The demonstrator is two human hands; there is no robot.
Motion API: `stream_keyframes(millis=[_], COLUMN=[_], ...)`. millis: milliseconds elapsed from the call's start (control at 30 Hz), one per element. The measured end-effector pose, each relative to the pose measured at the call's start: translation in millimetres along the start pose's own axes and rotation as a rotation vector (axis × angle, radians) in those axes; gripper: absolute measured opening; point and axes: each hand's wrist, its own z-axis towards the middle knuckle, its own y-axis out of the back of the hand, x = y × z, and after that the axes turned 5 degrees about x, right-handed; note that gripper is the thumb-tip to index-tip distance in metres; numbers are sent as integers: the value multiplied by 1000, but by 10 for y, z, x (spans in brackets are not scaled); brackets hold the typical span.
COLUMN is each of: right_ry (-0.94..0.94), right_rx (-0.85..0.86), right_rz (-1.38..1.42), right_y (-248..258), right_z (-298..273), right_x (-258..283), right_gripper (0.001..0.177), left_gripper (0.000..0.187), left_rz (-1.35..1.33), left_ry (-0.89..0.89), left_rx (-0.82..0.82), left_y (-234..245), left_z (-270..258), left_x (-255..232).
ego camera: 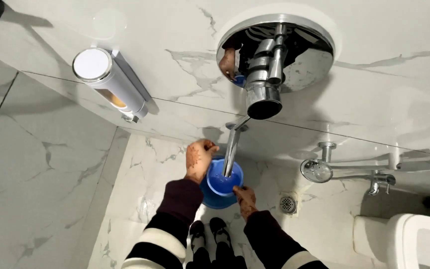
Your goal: Cleaning a bathroom corner shelf by scrubbing it with a toothbrush and soap, then rinsing it with water.
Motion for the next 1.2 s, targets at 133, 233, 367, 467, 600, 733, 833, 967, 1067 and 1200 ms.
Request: stream_keyframes(millis=[133, 233, 367, 467, 600, 733, 833, 967, 1067, 1200], right_ry=[47, 19, -20, 88, 117, -28, -102, -93, -30, 2], right_rx=[-96, -125, -163, -121, -112, -82, -106, -35, 36, 74], right_rz=[33, -111, -67, 116, 183, 117, 66, -7, -193, -416], right_y=[-124, -147, -201, -169, -260, -302, -342, -358, -434, -385], right_z=[-200, 67, 4, 21, -629, -673, -557, -566, -739, -972], right_x=[202, 51, -54, -94, 522, 614, 449, 360, 409, 654], right_gripper=[71, 69, 50, 52, 24, 19, 25, 20, 36, 31], left_gripper=[28, 46, 43, 26, 29, 14, 11, 16, 46, 54], left_rz=[9, 35, 138, 247, 350, 273, 303, 53, -810, 286], left_ry=[-305, -509, -771, -885, -904, -815, -709, -764, -347, -508], left_rx=[-141, -192, -251, -197, -181, -199, -223, -188, 268, -318], left_y=[540, 863, 967, 984, 821, 673, 585, 537, -8, 1101], left_z=[2, -189, -351, -416, -387, -259, -102, -22, 398, -769], left_x=[-708, -1223, -1606, -1703, -1591, -1511, -1529, -1538, -999, -1017])
